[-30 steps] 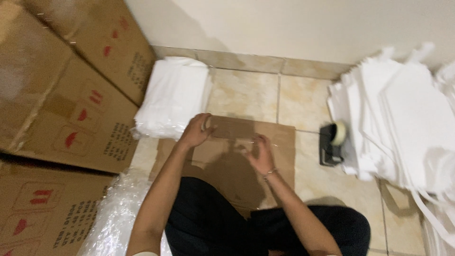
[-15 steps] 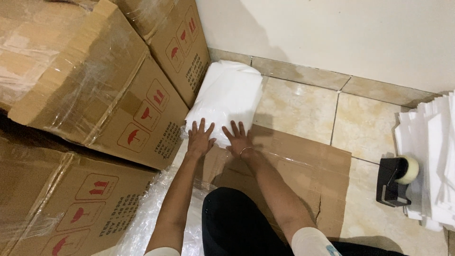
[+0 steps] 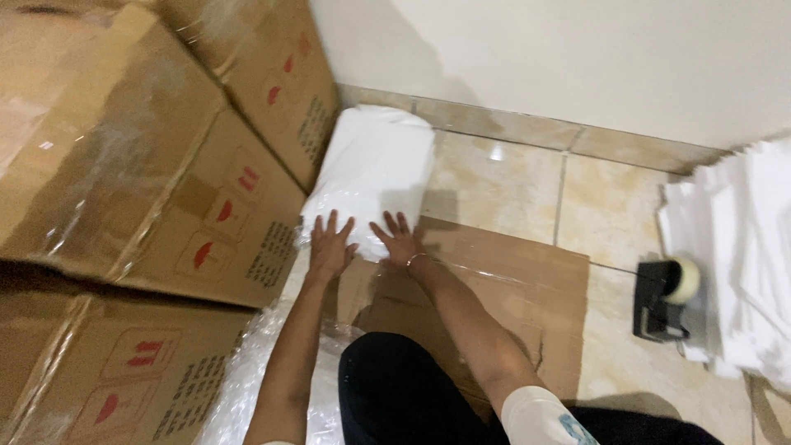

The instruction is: The person sits on the floor and wraps a stack of white items in bubble wrap, securing it with tape. They then pick up individual white tote bags from a pile, fold them, and place them into a larger white bag.

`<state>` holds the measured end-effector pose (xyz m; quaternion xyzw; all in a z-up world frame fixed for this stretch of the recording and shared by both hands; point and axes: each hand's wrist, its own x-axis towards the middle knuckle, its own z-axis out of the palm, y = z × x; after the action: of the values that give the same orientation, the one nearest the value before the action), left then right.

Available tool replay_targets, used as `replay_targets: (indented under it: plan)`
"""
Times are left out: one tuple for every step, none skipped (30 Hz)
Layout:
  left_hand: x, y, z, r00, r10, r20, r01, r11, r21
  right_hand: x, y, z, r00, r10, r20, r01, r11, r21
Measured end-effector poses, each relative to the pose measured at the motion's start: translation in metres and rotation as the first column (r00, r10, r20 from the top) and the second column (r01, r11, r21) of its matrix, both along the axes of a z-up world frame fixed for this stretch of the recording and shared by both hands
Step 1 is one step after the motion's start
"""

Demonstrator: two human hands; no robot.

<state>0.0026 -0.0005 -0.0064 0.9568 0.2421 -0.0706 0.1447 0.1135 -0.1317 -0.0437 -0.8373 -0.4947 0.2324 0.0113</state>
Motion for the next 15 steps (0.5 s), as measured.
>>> replay_targets:
  plan:
    - [0.001,0.000,-0.004,1.000,-0.028,-0.003,0.028,1.000,-0.002,0.002,-0.007,0.011,1.000,-0.028,-0.003,0.028,1.000,-0.002]
    - [0.003,-0.001,-0.008,1.000,-0.010,-0.010,0.011,0.998,0.057,0.004,-0.015,0.022,0.994,-0.017,-0.108,0.026,0.996,0.085]
    - [0.004,-0.002,-0.013,1.000,0.005,-0.019,-0.003,0.993,0.115,0.003,-0.023,0.032,0.977,0.000,-0.213,0.038,0.984,0.172]
    - [0.001,-0.004,-0.014,0.999,-0.026,-0.027,0.029,0.994,0.110,0.005,-0.036,0.036,0.975,-0.031,-0.220,0.070,0.983,0.168]
    - [0.001,-0.008,-0.015,1.000,0.009,-0.030,-0.004,0.986,0.169,0.009,-0.050,0.041,0.974,-0.041,-0.222,0.098,0.963,0.251]
    - [0.001,-0.012,-0.015,0.999,0.044,-0.029,-0.036,0.973,0.229,0.012,-0.066,0.046,0.974,-0.051,-0.223,0.125,0.935,0.332]
    - [-0.002,-0.017,-0.018,1.000,0.005,-0.030,0.002,0.973,0.233,0.017,-0.090,0.058,0.971,-0.087,-0.224,0.161,0.928,0.335]
    - [-0.006,-0.022,-0.021,0.999,0.046,0.018,-0.049,0.957,0.286,0.021,-0.116,0.069,0.956,-0.158,-0.247,0.246,0.890,0.384]
    - [-0.010,-0.029,-0.025,0.994,0.084,0.067,-0.102,0.937,0.333,0.023,-0.144,0.080,0.935,-0.225,-0.275,0.328,0.843,0.426]
    - [-0.006,-0.040,-0.016,0.997,0.047,0.062,-0.065,0.940,0.335,0.036,-0.170,0.078,0.924,-0.259,-0.280,0.361,0.830,0.426]
    - [-0.004,-0.053,-0.008,0.977,0.070,0.200,-0.115,0.969,0.221,0.047,-0.198,0.075,0.905,-0.346,-0.246,0.421,0.808,0.413]
    - [-0.001,-0.067,0.000,0.939,0.110,0.325,-0.147,0.985,0.093,0.057,-0.228,0.073,0.878,-0.429,-0.211,0.478,0.782,0.400]
    - [0.008,-0.082,0.013,0.945,0.074,0.318,-0.109,0.990,0.093,0.063,-0.266,0.078,0.860,-0.462,-0.217,0.511,0.763,0.396]
    - [0.016,-0.098,0.026,0.934,-0.073,0.349,0.031,0.992,0.125,0.066,-0.304,0.083,0.846,-0.508,-0.162,0.507,0.671,0.541]
    - [0.032,-0.115,0.040,0.893,-0.215,0.395,0.163,0.973,0.162,0.076,-0.342,0.092,0.825,-0.557,-0.091,0.460,0.570,0.681]
